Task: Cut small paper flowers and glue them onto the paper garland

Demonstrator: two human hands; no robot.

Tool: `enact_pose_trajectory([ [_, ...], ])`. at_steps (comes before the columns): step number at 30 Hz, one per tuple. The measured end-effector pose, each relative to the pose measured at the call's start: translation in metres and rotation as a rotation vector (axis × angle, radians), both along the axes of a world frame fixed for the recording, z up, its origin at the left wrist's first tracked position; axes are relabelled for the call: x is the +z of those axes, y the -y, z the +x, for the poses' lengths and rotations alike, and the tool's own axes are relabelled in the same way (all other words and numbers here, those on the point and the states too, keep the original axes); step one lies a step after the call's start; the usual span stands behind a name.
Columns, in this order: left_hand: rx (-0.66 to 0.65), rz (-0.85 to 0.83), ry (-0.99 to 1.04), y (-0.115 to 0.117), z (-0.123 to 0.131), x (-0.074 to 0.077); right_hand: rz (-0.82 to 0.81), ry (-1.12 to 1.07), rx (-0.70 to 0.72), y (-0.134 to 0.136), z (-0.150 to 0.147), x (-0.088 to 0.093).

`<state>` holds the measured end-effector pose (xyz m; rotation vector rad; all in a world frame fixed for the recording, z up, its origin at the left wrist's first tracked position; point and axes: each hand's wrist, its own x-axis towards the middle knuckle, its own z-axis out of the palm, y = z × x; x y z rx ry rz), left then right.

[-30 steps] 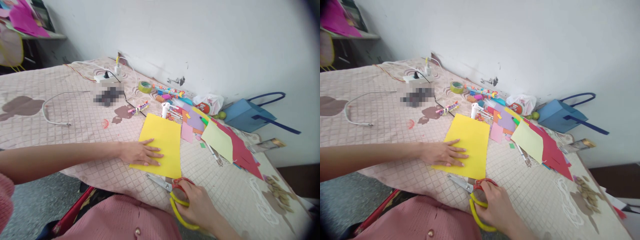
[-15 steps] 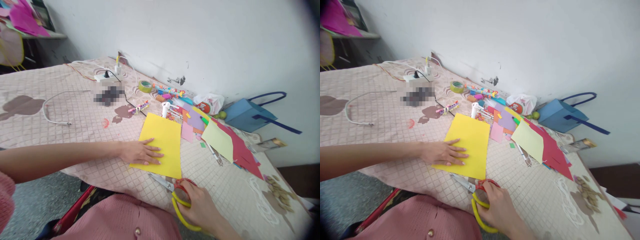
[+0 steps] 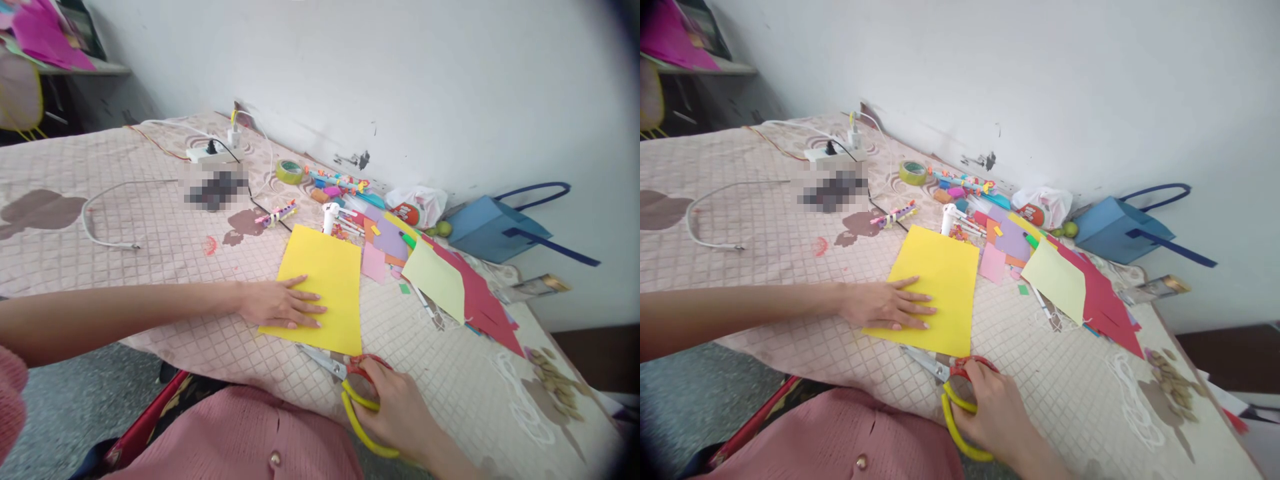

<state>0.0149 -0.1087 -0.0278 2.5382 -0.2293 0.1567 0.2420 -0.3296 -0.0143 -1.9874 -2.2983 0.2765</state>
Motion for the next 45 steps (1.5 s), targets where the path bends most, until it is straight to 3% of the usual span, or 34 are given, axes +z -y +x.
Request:
enact_pose_trajectory([
  [13,0.021,-0.033,-0.018,0.001,0.001,0.001,-0.001,-0.015,0.048,-0.015,-0.012,0.002],
  [22,-0.019,0.076,-0.005,0.0,0.0,-0.003,-0.032,0.024,0.075,-0.017,-0.01,-0.002],
  [28,-0.01,0.064,-0.083,0.001,0.001,0.001,-0.036,0.024,0.08,-0.018,-0.01,-0.001],
  [45,-0.026,0.13,-0.041,0.0,0.0,-0.002,-0.067,0.008,0.089,-0.024,-0.01,0.0],
])
